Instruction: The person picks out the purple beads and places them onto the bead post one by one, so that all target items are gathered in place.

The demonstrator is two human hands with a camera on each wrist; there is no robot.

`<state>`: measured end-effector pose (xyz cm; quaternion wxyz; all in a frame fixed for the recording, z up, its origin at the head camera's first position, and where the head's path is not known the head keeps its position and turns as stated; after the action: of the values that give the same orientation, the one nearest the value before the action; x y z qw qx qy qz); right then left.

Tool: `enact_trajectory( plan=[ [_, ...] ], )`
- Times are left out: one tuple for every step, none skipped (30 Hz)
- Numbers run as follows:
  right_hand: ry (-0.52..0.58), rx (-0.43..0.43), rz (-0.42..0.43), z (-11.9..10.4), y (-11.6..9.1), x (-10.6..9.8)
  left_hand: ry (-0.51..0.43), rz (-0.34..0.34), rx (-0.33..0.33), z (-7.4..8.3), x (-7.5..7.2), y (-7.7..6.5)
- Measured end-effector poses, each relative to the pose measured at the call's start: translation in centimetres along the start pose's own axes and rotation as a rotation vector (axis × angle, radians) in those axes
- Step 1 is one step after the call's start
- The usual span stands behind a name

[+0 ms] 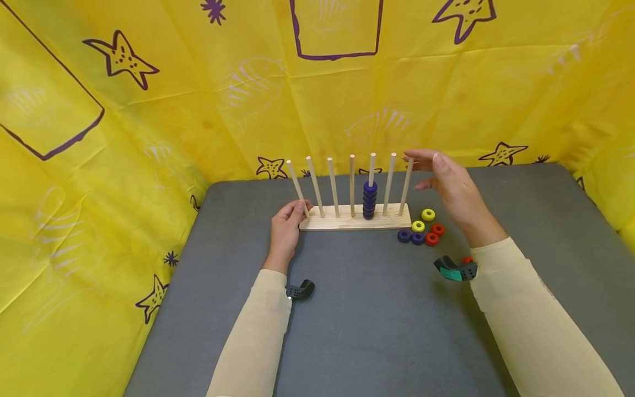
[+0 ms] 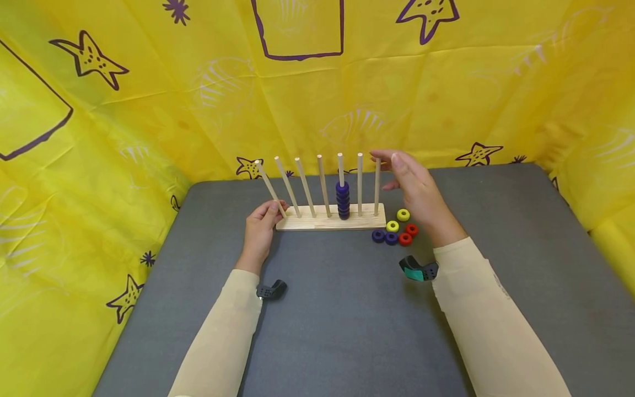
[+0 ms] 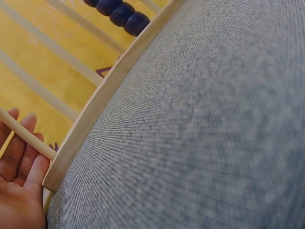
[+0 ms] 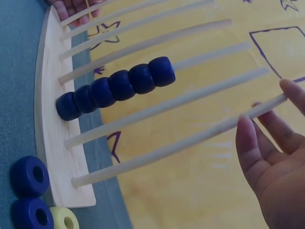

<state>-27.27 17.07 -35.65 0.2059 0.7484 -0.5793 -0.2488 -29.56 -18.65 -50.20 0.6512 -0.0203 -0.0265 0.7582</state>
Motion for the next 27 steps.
enact_trajectory(
  plan=[
    [0.013,-0.005,0.006,0.0,-0.1,-0.1,-0.003,-0.001,-0.001,0.0,0.0,0.0],
    [0.025,-0.007,0.016,0.1,-0.2,-0.2,-0.007,-0.003,-0.003,0.0,0.1,0.0],
    [0.040,-0.008,0.026,0.1,-0.4,-0.2,-0.009,-0.002,-0.005,0.0,0.1,0.1],
    [0.059,-0.009,0.036,0.1,-0.5,-0.3,-0.009,-0.002,-0.006,0.1,0.1,0.1],
    [0.076,-0.009,0.045,0.2,-0.7,-0.4,-0.008,0.000,-0.008,0.1,0.1,0.1],
    [0.084,-0.008,0.050,0.2,-0.8,-0.4,-0.009,0.000,-0.009,0.1,0.1,0.1],
    [0.083,-0.007,0.052,0.3,-1.0,-0.5,-0.005,0.003,-0.012,0.1,0.1,0.1],
    [0.082,-0.004,0.052,0.4,-1.1,-0.6,-0.002,0.005,-0.013,0.1,0.1,0.1],
    [0.076,-0.001,0.046,0.5,-1.3,-0.6,0.003,0.008,-0.013,0.1,0.0,0.1],
    [0.068,0.002,0.039,0.5,-1.4,-0.7,0.006,0.009,-0.014,0.1,0.0,0.1],
    [0.057,0.007,0.031,0.7,-1.5,-0.7,0.007,0.010,-0.013,0.1,0.0,0.1],
    [0.044,0.012,0.022,0.8,-1.7,-0.7,0.010,0.010,-0.011,0.1,0.0,0.1],
    [0.034,0.016,0.012,0.9,-1.8,-0.8,0.015,0.010,-0.010,0.1,-0.1,0.1],
    [0.033,0.020,0.006,1.0,-2.0,-0.8,0.015,0.008,-0.008,0.1,-0.1,0.1],
    [0.029,0.024,0.002,1.1,-2.1,-0.8,0.018,0.009,-0.007,0.1,-0.1,0.0],
    [0.026,0.030,0.000,1.2,-2.3,-0.9,0.022,0.010,-0.007,0.1,-0.1,0.0],
    [0.026,0.034,0.000,1.2,-2.4,-0.9,0.024,0.010,-0.006,0.1,-0.1,0.0],
    [0.025,0.037,0.001,1.3,-2.6,-1.0,0.024,0.011,-0.005,0.0,-0.1,0.0],
    [0.023,0.042,0.001,1.4,-2.8,-1.0,0.022,0.011,-0.006,0.0,-0.1,0.1],
    [0.022,0.047,0.002,1.4,-2.9,-1.0,0.020,0.010,-0.005,0.0,-0.1,0.1],
    [0.011,0.054,-0.002,1.4,-3.1,-1.1,0.022,0.011,-0.004,0.0,-0.1,0.1],
    [-0.004,0.060,-0.006,1.5,-3.3,-1.1,0.022,0.011,-0.004,-0.1,-0.1,0.1],
    [-0.019,0.064,-0.013,1.5,-3.5,-1.1,0.023,0.011,-0.003,0.0,0.0,0.1],
    [-0.039,0.071,-0.021,1.5,-3.7,-1.2,0.024,0.011,-0.003,-0.1,0.0,0.1],
    [-0.060,0.075,-0.030,1.6,-3.9,-1.2,0.025,0.010,-0.003,0.0,0.0,0.1],
    [-0.078,0.079,-0.039,1.6,-4.2,-1.3,0.025,0.011,-0.002,0.0,0.0,0.0],
    [-0.093,0.081,-0.046,1.8,-4.4,-1.3,0.028,0.012,-0.002,-0.1,0.0,0.0]
  ],
)
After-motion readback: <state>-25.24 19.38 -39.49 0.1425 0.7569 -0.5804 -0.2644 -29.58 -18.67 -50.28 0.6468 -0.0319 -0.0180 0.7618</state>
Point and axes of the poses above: each hand's wrist, its own y-axis towards the middle knuckle, its own x-axis out of the palm, z = x × y, the point moved 5 cm from there along y, towards the middle knuckle, and after that the axes turned 13 degrees about -x, right-handed, at the moved point
